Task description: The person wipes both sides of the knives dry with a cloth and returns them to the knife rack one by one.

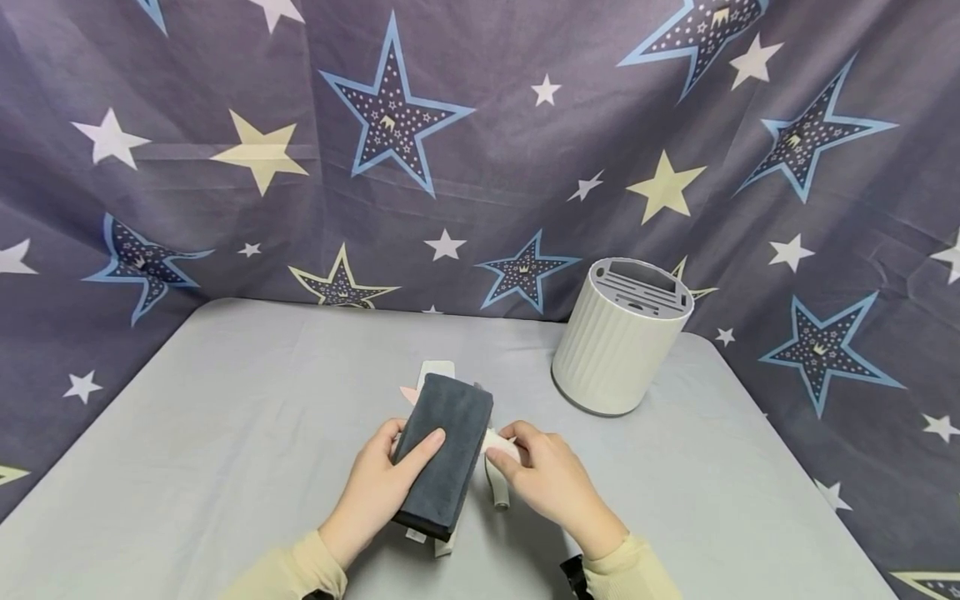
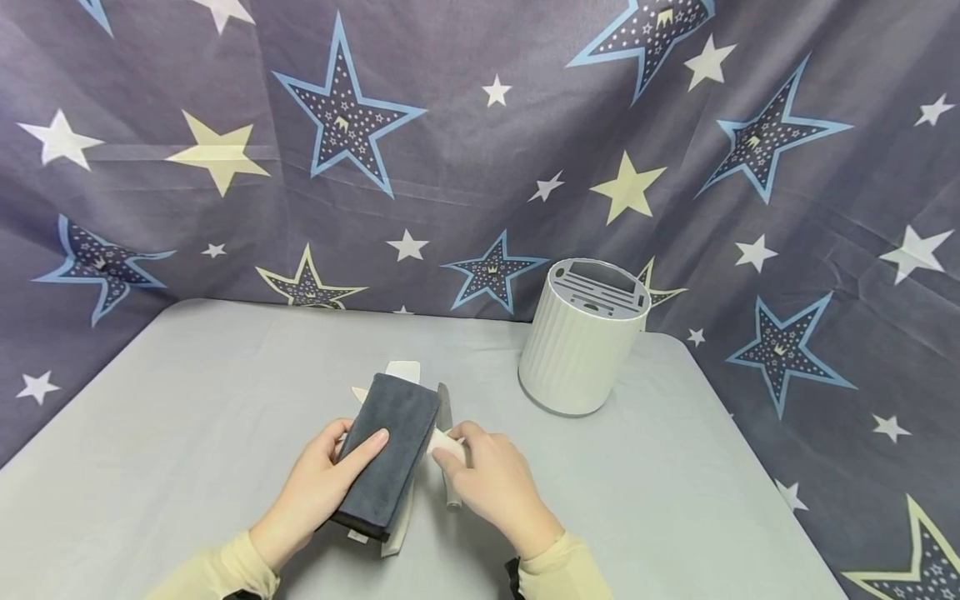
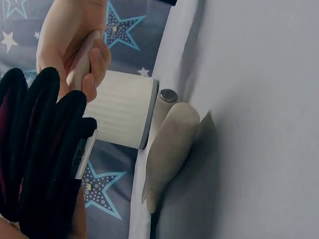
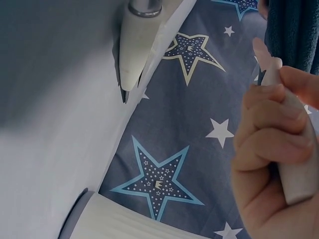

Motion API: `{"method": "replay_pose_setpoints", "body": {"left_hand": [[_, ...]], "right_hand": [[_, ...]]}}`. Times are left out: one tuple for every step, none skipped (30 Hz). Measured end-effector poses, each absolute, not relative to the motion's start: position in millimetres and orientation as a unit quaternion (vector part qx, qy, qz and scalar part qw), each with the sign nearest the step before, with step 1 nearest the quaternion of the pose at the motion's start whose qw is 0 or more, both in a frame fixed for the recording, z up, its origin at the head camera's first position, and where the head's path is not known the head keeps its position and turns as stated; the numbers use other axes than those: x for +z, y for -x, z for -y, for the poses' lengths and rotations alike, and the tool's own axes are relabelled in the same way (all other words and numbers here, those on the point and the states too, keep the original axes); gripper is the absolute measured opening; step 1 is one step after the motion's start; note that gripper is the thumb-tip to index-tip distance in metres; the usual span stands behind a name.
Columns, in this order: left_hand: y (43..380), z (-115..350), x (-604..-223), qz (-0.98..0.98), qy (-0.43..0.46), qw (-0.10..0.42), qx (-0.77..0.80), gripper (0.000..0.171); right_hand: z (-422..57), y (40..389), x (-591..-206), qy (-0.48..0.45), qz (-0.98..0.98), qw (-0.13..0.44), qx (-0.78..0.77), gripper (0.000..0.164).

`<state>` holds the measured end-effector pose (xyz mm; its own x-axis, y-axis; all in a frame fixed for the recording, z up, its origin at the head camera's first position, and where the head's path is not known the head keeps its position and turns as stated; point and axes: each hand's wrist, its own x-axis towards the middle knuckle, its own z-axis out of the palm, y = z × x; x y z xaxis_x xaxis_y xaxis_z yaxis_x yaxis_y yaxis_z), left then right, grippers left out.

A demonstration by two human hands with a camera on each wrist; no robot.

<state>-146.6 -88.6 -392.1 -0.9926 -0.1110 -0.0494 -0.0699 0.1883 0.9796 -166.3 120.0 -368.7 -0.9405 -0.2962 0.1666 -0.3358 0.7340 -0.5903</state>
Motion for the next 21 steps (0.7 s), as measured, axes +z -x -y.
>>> {"method": "replay_pose_setpoints", "body": {"left_hand": [[145.9,87.5,-392.1,0.768,-0.057,0.013,-0.637,0.043],[145.1,86.5,-392.2,0.766,-0.055,0.01,-0.64,0.044],[144.3,85.6,-392.2,0.764,-0.053,0.007,-0.643,0.045],[143.4,84.7,-392.2,0.762,-0.052,0.004,-0.645,0.046],[142.6,84.0,-392.2,0.761,-0.05,0.002,-0.646,0.047],[141.9,83.3,-392.2,0.76,-0.049,-0.002,-0.648,0.047],[141.1,82.8,-392.2,0.759,-0.048,-0.005,-0.649,0.048],[140.6,82.6,-392.3,0.758,-0.048,-0.008,-0.65,0.048],[140.4,82.4,-392.3,0.758,-0.048,-0.011,-0.651,0.048],[140.2,82.3,-392.4,0.758,-0.048,-0.014,-0.65,0.048],[140.1,82.3,-392.5,0.758,-0.049,-0.016,-0.651,0.049],[140.0,82.3,-392.6,0.757,-0.05,-0.018,-0.651,0.049],[139.8,82.3,-392.6,0.757,-0.051,-0.019,-0.651,0.049],[139.7,82.1,-392.6,0.756,-0.051,-0.019,-0.652,0.049],[139.5,81.9,-392.5,0.755,-0.052,-0.02,-0.653,0.05],[139.3,81.6,-392.4,0.755,-0.052,-0.021,-0.654,0.05],[139.1,81.3,-392.2,0.753,-0.051,-0.021,-0.655,0.05],[138.8,81.0,-392.1,0.752,-0.051,-0.022,-0.657,0.05],[138.5,80.7,-392.1,0.751,-0.05,-0.022,-0.658,0.05],[138.2,80.4,-392.0,0.75,-0.05,-0.022,-0.659,0.05],[138.0,80.2,-392.0,0.75,-0.05,-0.023,-0.659,0.05]], "right_hand": [[-119.8,166.5,-368.9,-0.169,0.931,0.031,0.322,0.023],[-119.5,166.6,-369.2,-0.169,0.931,0.031,0.322,0.024],[-119.3,166.8,-369.4,-0.169,0.931,0.031,0.321,0.025],[-119.1,167.0,-369.7,-0.169,0.932,0.03,0.32,0.024],[-119.0,167.1,-370.0,-0.168,0.932,0.029,0.321,0.024],[-119.0,167.1,-370.2,-0.168,0.932,0.029,0.321,0.024],[-119.0,167.1,-370.4,-0.168,0.932,0.03,0.321,0.023],[-119.0,167.2,-370.7,-0.168,0.931,0.03,0.321,0.023],[-119.1,167.2,-370.9,-0.167,0.931,0.029,0.322,0.023],[-119.2,167.2,-371.1,-0.167,0.931,0.028,0.324,0.023],[-119.4,167.4,-371.3,-0.167,0.93,0.028,0.326,0.023],[-119.5,167.5,-371.4,-0.166,0.93,0.027,0.328,0.024],[-119.7,167.6,-371.4,-0.164,0.929,0.025,0.331,0.024],[-119.9,167.7,-371.6,-0.164,0.927,0.024,0.337,0.024],[-120.1,167.8,-371.4,-0.162,0.926,0.022,0.34,0.024],[-120.4,168.0,-371.2,-0.16,0.925,0.022,0.343,0.024],[-120.8,168.2,-371.1,-0.158,0.925,0.023,0.345,0.024],[-121.2,168.4,-370.6,-0.154,0.924,0.023,0.348,0.024],[-121.6,168.5,-369.9,-0.151,0.924,0.024,0.351,0.024],[-122.1,168.8,-369.3,-0.148,0.923,0.026,0.353,0.024],[-122.7,169.2,-368.6,-0.144,0.924,0.027,0.353,0.024]]}}
